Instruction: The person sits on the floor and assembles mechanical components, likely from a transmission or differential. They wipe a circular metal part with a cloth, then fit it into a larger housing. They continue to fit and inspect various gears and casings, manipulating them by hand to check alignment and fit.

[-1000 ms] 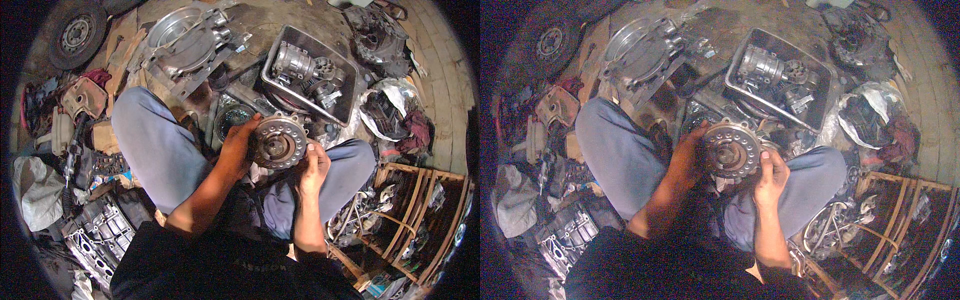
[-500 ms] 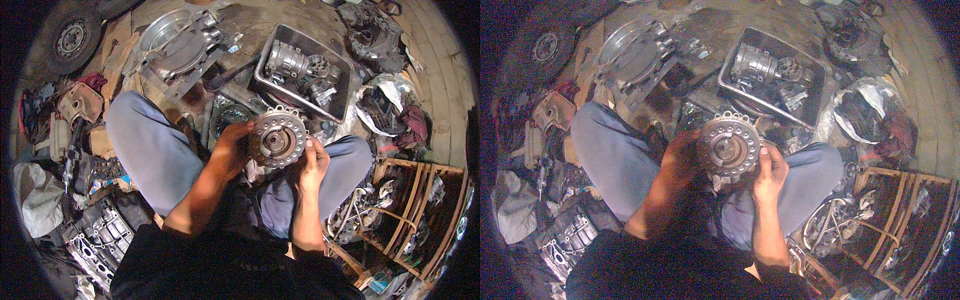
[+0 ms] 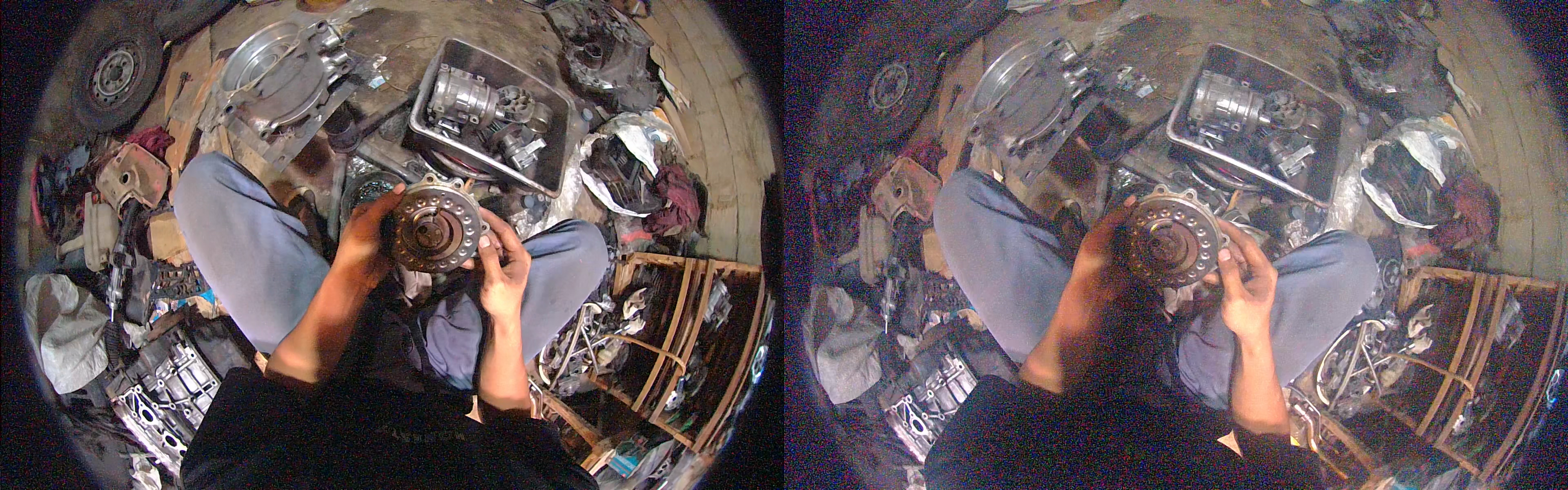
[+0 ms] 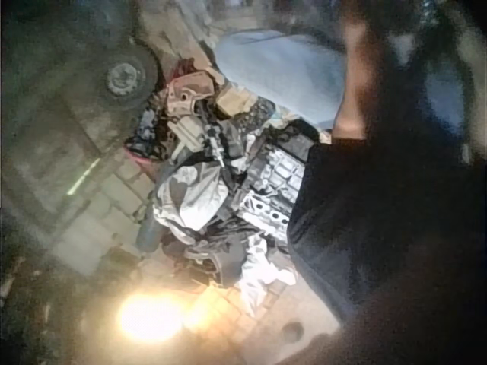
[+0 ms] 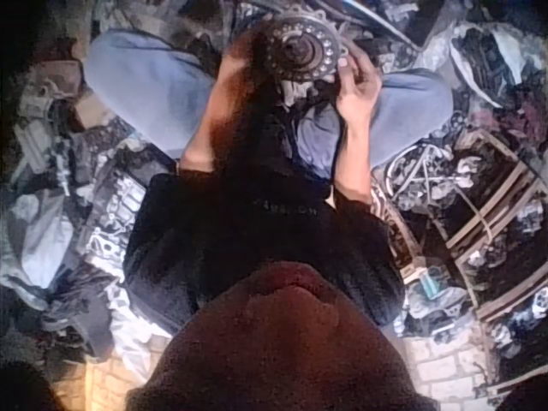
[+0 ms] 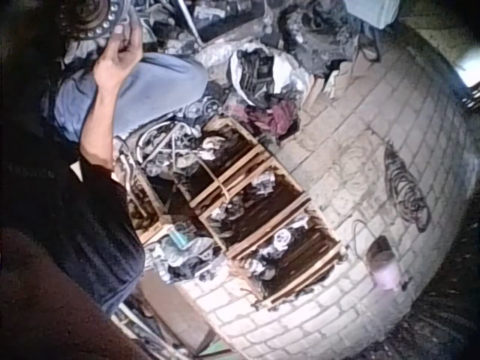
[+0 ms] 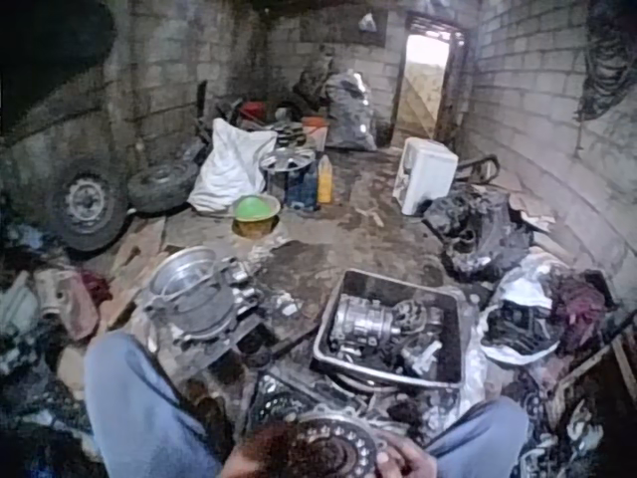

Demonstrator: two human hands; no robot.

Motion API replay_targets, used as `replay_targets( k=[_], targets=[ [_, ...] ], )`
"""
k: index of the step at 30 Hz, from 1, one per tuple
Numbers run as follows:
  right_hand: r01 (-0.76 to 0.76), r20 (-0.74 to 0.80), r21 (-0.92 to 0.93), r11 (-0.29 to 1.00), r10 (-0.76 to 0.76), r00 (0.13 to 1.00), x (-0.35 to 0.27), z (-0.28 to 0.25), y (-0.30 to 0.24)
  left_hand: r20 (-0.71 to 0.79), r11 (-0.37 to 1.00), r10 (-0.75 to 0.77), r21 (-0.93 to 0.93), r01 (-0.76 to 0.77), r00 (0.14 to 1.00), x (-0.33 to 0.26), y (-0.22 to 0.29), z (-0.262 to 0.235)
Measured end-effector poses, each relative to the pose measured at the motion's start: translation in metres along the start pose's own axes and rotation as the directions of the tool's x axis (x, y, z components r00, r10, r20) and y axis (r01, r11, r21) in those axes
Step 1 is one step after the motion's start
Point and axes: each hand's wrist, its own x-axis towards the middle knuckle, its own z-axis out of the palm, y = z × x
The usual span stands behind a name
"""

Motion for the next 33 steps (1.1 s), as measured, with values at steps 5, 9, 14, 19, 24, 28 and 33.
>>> replay_targets(
  k=[5, 9, 14, 19, 24, 28, 33],
  targets=[
    [0.012, 0.012, -0.034, 0.999, -0.011, 1.0, -0.001, 0.0, 0.002, 0.017, 0.999, 0.018, -0.033, -0.017, 1.0, -0.003, -0.003, 0.0],
    [0.001, 0.01, -0.036, 0.999, 0.0, 1.0, 0.0, 0.0, 0.001, 0.002, 1.0, -0.004, 0.0, 0.004, 1.0, -0.001, 0.0, 0.002],
    [-0.007, -0.007, -0.057, 0.998, 0.007, 1.0, 0.001, 0.001, -0.002, -0.015, 0.99, 0.086, 0.11, -0.084, 0.996, -0.009, -0.003, 0.007],
    [0.027, -0.1, -0.029, 0.999, -0.03, 0.995, 0.002, 0.006, 0.0, 0.041, 0.967, 0.204, 0.15, -0.208, 0.978, -0.015, -0.006, 0.012],
    [0.008, -0.059, -0.018, 1.0, -0.009, 0.998, 0.004, -0.001, 0.003, 0.101, 0.951, 0.226, 0.193, -0.241, 0.969, -0.016, -0.005, 0.01],
    [0.017, -0.049, -0.045, 0.999, -0.019, 0.999, 0.003, -0.004, 0.004, 0.113, 0.96, 0.197, 0.18, -0.215, 0.974, -0.015, -0.006, 0.008],
    [0.017, -0.025, -0.045, 0.999, -0.018, 1.0, 0.002, -0.003, 0.002, 0.096, 0.987, 0.107, 0.106, -0.118, 0.99, -0.01, -0.006, 0.005]
  ],
)
